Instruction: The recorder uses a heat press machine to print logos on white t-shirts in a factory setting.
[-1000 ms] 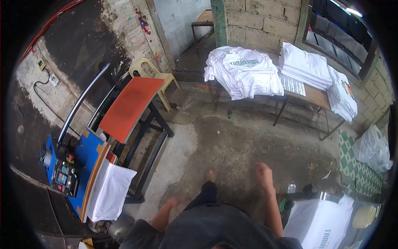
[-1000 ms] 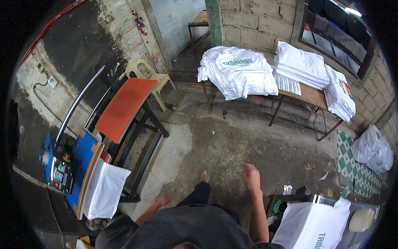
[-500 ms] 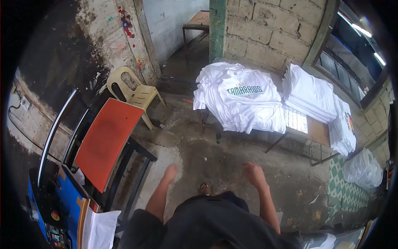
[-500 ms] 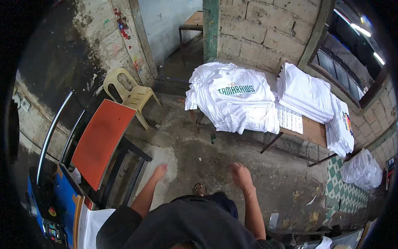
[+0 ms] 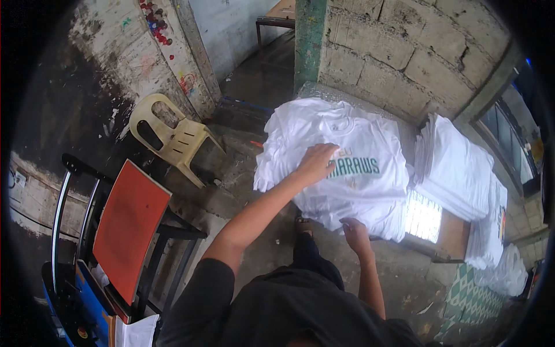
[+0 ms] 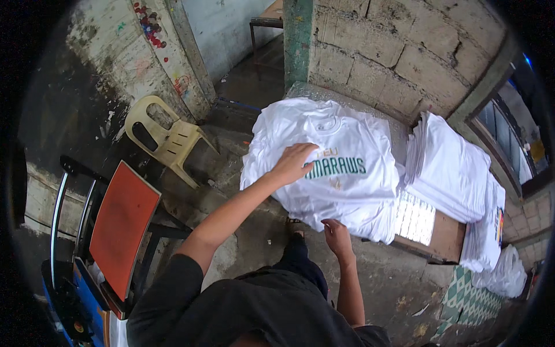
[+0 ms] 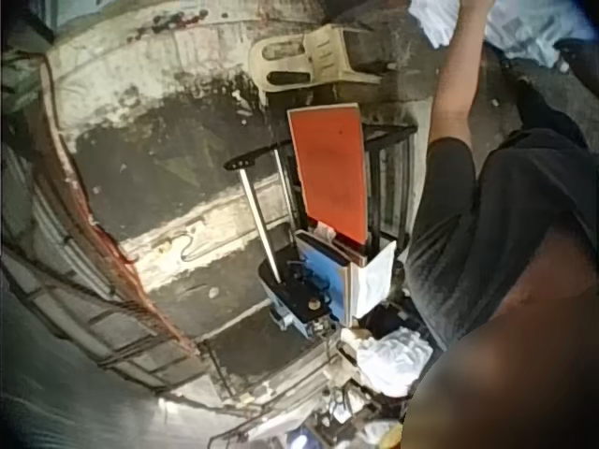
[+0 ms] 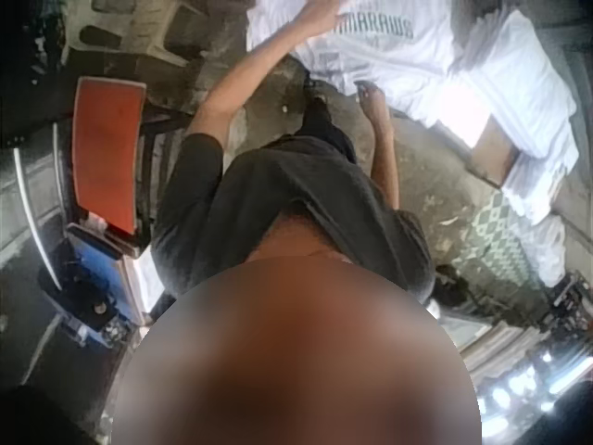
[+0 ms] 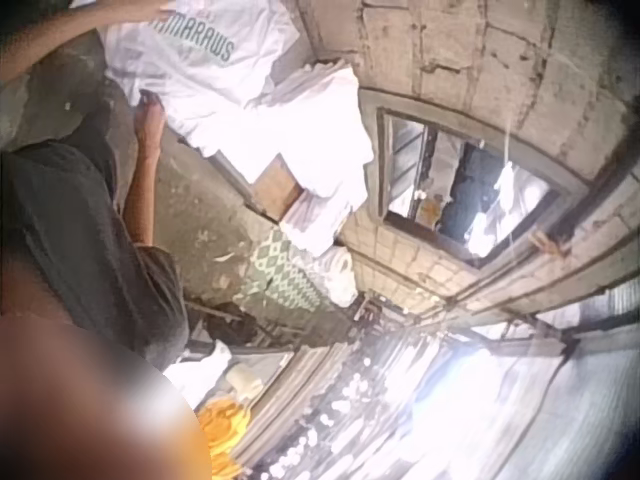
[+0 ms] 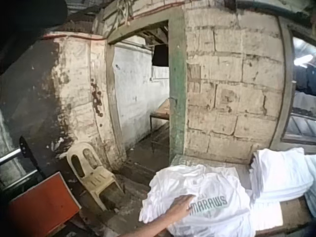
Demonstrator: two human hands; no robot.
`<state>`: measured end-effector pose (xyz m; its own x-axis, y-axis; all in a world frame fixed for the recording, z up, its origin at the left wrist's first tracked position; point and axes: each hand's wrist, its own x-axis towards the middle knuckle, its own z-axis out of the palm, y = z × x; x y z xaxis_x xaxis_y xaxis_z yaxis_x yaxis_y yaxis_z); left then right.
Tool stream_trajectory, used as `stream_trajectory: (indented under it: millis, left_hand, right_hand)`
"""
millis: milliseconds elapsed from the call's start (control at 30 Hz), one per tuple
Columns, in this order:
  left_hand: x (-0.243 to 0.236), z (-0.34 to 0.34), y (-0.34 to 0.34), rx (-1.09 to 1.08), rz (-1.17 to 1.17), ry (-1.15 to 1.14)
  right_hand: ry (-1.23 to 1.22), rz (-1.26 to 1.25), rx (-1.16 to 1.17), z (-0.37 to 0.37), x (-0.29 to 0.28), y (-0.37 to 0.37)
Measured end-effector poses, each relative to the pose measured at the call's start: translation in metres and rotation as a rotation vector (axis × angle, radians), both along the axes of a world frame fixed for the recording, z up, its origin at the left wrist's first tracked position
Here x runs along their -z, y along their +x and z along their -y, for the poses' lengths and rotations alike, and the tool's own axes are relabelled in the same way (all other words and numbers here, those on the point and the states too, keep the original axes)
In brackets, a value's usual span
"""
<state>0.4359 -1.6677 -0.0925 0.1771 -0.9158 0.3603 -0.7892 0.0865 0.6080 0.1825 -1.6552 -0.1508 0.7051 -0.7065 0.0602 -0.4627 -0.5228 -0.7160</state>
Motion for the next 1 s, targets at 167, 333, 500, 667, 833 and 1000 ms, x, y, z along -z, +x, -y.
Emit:
stream_trajectory:
  millis: [167,333,500,667,833,1000]
  left_hand:
    - [0.059,0.098,0.023,0.094,0.608,0.211]
    - [0.095,0.124,0.098,-0.149,0.445,0.280]
    - [0.060,0.062,0.192,-0.839,0.157,0.372]
    - [0.041,0.028,0.189,-0.663,0.040,0.430]
    - [-0.029,-0.013,0.135,-0.158,-0.725,0.556]
    - [-0.102,-0.090,0.088,-0.146,-0.703,0.454]
  right_hand:
    - [0.056,0.075,0.005,0.122,-0.031,0.045]
    - [-0.018,0.052,0.087,0.229,-0.033,0.065]
    - [-0.098,-0.065,0.049,0.310,-0.021,0.107]
    - [-0.419,-0.194,-0.059,0.367,0.015,0.176]
    - [-0.560,-0.550,-0.184,0.386,0.033,0.195]
    - [-0.601,-0.369,-0.269,0.365,0.037,0.180]
